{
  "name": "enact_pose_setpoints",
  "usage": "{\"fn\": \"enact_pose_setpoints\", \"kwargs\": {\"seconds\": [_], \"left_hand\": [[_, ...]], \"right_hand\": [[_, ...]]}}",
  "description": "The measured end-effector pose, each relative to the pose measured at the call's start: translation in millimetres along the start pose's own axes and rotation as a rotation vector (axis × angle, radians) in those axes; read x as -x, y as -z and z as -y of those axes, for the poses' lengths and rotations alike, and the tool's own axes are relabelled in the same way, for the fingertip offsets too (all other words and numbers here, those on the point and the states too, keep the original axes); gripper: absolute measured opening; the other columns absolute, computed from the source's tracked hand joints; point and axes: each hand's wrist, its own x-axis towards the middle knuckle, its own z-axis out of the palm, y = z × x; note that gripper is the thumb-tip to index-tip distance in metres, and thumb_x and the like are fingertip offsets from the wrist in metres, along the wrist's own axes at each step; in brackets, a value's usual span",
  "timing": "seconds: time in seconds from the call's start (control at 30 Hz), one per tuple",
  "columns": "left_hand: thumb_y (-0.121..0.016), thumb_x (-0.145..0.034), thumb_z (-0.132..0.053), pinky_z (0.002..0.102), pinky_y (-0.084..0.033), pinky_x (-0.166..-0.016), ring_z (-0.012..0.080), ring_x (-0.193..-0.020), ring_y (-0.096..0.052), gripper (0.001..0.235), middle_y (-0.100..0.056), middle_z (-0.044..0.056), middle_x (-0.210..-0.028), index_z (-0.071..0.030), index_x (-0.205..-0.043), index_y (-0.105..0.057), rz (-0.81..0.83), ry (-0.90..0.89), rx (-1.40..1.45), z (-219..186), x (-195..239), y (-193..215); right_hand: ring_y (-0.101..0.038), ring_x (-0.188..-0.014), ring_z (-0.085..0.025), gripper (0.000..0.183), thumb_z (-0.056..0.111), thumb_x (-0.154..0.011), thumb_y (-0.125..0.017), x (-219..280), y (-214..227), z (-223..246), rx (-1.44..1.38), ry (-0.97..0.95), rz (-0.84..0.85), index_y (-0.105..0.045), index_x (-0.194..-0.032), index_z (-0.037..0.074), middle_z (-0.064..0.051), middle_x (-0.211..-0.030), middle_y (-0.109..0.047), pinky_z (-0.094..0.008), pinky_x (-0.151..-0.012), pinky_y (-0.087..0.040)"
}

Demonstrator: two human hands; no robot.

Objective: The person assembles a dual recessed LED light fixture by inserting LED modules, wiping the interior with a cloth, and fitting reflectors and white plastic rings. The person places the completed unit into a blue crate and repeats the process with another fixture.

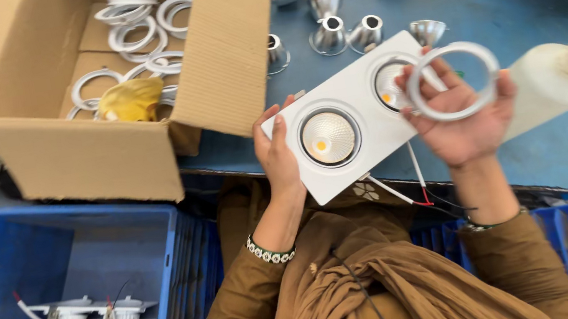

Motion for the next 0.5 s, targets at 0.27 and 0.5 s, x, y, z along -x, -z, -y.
{"fn": "enact_pose_setpoints", "kwargs": {"seconds": [0.27, 0.5], "left_hand": [[-0.041, -0.107, -0.018, 0.040, -0.043, -0.114, 0.0291, -0.138, -0.050, 0.026, -0.049, 0.021, -0.153, -0.003, -0.129, -0.041, -0.069, 0.068, 0.205, -1, 31, -36], [-0.037, -0.110, -0.021, 0.041, -0.039, -0.118, 0.0276, -0.141, -0.046, 0.035, -0.048, 0.017, -0.154, -0.002, -0.138, -0.045, -0.027, 0.069, 0.262, 7, 45, -36]], "right_hand": [[-0.043, -0.149, -0.041, 0.099, 0.059, -0.087, -0.068, 6, -40, -17, 0.301, -0.056, 0.121, -0.037, -0.160, -0.002, -0.030, -0.156, -0.043, -0.050, -0.119, -0.039], [-0.048, -0.144, -0.033, 0.093, 0.034, -0.075, -0.079, 17, -69, -40, 1.457, 0.133, 0.266, -0.043, -0.155, 0.005, -0.016, -0.152, -0.049, -0.044, -0.121, -0.038]]}}
